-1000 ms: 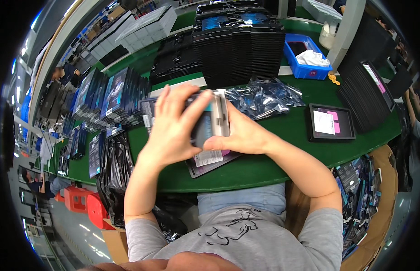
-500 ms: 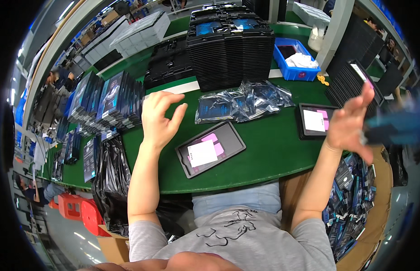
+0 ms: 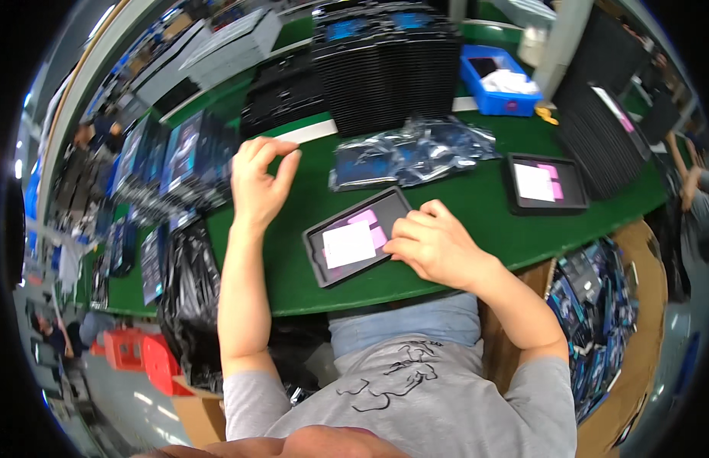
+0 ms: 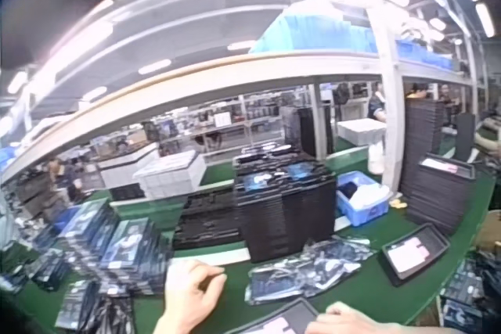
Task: The person unpacks small electronic components from retail boxes and places them into a black plastic tray. They handle the boxes and components by hand, opening the packaging and transferring the items one by one. The workspace is a green table in a warehouse setting with stacks of similar boxes nearby.
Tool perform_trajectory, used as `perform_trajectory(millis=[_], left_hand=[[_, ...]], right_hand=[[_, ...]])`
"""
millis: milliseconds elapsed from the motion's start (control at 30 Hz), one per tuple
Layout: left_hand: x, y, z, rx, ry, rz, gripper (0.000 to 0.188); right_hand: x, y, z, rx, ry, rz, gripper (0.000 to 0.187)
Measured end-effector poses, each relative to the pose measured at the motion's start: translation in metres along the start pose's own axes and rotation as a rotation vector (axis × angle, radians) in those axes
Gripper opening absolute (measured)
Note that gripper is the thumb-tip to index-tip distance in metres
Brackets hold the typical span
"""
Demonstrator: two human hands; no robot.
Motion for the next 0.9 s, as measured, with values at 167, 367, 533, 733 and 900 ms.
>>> perform_trajectory(millis=[167,367,533,733,900], left_hand=[[-0.002,-0.004,0.003,0.019,-0.017,-0.007,0.008],[-0.012,0.008,0.002,0.099,-0.028,0.003,0.009],[-0.005,0.018,0.007,0.163,-0.054,0.015,0.010],[0.005,0.030,0.014,0.235,-0.073,0.021,0.014],[0.002,0.033,0.015,0.261,-0.063,0.019,0.015]], right_hand=[[0.007,-0.068,0.029,-0.143,0.022,0.093,0.018],[-0.053,-0.176,0.119,-0.280,0.383,0.492,0.020],[-0.098,-0.186,0.177,-0.246,0.503,0.540,0.017],[-0.113,-0.184,0.190,-0.216,0.529,0.541,0.018],[-0.119,-0.180,0.192,-0.180,0.536,0.525,0.018]])
Point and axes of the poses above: each hand's wrist, its own z-axis away from the middle knuckle, its own y-axis out of the palm, x = y × z, the point moved 9 cm from there along -z, towards the middle knuckle, and after that the axes turned 3 degrees about -y, right-handed, at the moved point
